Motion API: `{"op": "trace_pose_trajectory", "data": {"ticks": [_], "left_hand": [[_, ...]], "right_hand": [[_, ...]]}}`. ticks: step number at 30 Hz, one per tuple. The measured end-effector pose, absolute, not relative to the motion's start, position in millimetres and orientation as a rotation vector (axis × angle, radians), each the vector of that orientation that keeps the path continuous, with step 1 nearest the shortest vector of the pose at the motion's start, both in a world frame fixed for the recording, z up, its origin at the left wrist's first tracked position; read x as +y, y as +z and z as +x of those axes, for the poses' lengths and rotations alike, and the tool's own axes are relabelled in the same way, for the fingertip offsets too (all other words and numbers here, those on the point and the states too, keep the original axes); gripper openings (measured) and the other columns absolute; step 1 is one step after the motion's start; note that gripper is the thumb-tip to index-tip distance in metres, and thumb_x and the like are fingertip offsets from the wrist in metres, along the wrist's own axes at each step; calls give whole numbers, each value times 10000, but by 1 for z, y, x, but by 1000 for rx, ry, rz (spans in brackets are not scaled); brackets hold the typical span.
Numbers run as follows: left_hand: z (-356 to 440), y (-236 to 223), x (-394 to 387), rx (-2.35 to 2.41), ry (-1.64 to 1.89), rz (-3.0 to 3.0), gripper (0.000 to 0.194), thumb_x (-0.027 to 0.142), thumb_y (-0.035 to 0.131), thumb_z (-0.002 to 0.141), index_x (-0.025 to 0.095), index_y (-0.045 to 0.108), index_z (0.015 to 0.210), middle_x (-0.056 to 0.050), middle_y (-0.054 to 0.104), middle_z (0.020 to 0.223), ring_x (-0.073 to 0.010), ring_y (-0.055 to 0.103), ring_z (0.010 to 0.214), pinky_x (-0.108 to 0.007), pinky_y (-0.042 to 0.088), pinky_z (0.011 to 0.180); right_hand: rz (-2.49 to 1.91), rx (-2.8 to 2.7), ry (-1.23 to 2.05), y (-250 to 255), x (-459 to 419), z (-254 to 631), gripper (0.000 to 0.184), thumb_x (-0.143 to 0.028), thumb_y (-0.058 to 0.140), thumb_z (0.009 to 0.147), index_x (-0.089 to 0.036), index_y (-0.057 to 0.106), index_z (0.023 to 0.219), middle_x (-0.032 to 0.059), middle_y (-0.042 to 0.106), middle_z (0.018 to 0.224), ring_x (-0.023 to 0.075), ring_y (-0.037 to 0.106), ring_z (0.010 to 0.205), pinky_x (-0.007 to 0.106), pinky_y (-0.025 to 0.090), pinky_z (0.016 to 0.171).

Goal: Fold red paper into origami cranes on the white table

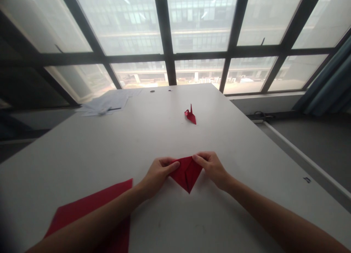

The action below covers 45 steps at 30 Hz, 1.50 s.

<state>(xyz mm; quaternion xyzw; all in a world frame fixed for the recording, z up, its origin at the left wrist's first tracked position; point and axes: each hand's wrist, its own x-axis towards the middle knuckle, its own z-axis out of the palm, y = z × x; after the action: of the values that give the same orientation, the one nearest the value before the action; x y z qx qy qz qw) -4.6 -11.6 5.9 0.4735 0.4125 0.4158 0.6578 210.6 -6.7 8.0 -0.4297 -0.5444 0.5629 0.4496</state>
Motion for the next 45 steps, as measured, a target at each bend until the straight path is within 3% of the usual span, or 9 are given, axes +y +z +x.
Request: {"op": "trace_pose_trajectory", "data": {"ticks": [12, 19, 37, 45], "left_hand": [[-3, 7, -12, 945, 959, 1097, 313, 401, 817, 747, 124, 779, 889, -89, 766, 857, -182, 670, 730, -261, 499, 683], [-3, 4, -12, 911, 974, 1040, 336, 431, 764, 806, 108, 772, 897, -98, 760, 831, -178, 659, 717, -259, 484, 670], [-1, 9, -12, 977, 1007, 1142, 350, 458, 762, 794, 129, 781, 912, -86, 756, 851, -188, 649, 742, -266, 483, 675], [-1, 14, -14, 1068, 965, 1276, 327, 449, 762, 783, 125, 794, 808, -77, 750, 755, -163, 610, 639, -243, 436, 590]], "right_hand": [[-1156, -1470, 1298, 16, -10, 208, 290, -435, 735, 785, -147, 768, 793, 65, 742, 749, 184, 631, 654, 278, 476, 585], [-1161, -1445, 1275, 14, -9, 209, 268, -411, 744, 773, -144, 767, 783, 71, 744, 739, 184, 634, 644, 280, 478, 578], [-1154, -1490, 1292, 11, -8, 209, 303, -454, 720, 787, -157, 774, 782, 58, 742, 745, 189, 628, 644, 283, 475, 584], [-1141, -1582, 1360, 14, -7, 210, 374, -494, 662, 844, -141, 779, 804, 42, 723, 710, 156, 592, 607, 252, 430, 553]]}}
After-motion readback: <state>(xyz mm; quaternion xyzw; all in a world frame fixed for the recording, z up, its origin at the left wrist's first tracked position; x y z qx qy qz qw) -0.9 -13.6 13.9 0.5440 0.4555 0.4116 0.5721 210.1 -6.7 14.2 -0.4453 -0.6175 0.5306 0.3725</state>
